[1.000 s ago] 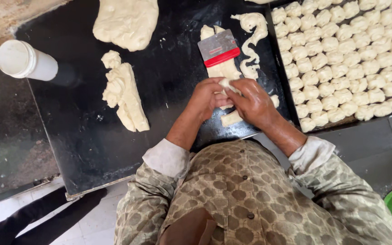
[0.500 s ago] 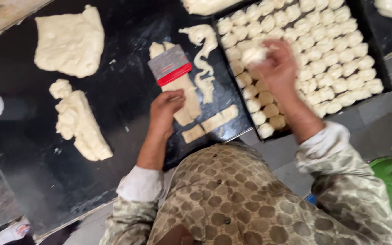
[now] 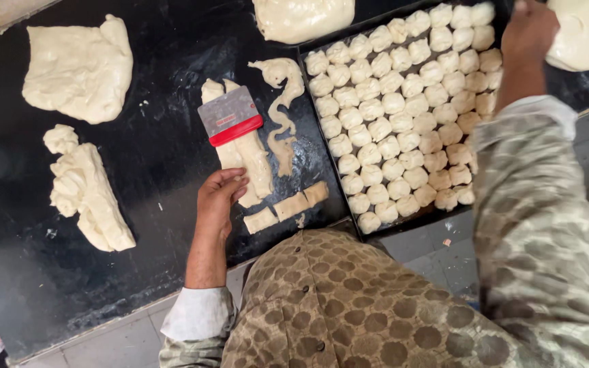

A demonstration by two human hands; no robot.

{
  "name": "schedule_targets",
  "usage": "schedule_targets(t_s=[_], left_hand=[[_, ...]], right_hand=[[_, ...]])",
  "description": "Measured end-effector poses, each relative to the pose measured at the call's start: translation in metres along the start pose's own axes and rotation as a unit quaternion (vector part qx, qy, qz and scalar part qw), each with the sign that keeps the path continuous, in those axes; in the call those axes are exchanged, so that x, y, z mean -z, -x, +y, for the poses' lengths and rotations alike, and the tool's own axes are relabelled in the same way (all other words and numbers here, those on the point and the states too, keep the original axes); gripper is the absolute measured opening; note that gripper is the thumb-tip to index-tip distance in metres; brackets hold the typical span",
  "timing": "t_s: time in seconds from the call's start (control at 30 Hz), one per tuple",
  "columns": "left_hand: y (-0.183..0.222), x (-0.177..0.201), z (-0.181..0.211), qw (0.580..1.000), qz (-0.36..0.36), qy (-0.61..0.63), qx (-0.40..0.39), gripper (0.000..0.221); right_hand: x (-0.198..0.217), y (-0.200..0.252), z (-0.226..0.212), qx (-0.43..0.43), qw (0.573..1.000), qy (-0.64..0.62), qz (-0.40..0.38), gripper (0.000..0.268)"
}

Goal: The person uses a bench scraper to cut small sections of dough from a long roll and shapes each piece into a ball by hand before placing it onto a large metal tray.

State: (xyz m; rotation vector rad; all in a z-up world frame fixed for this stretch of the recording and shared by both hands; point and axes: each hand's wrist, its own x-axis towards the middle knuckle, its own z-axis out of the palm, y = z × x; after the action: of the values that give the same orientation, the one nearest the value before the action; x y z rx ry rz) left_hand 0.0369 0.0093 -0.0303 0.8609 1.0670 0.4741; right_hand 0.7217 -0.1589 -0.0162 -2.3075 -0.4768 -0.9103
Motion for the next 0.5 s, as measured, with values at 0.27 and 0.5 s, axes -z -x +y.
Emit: schedule_targets(t_s=[0.27,0.5], left_hand=[[0.011,0.028,-0.021,0.919,0.028,-0.38,-0.1,0.025],[0.013,0.048,-0.056,0.841,-0.07,-0.533,-0.07,0.04]], right_hand=[[0.092,0.141,-0.094,0.07,0.968,-0.113,-0.214,0.018],[0.179,0.261,-0.17,0.244,0.914,-0.035,-0.321,0.082]])
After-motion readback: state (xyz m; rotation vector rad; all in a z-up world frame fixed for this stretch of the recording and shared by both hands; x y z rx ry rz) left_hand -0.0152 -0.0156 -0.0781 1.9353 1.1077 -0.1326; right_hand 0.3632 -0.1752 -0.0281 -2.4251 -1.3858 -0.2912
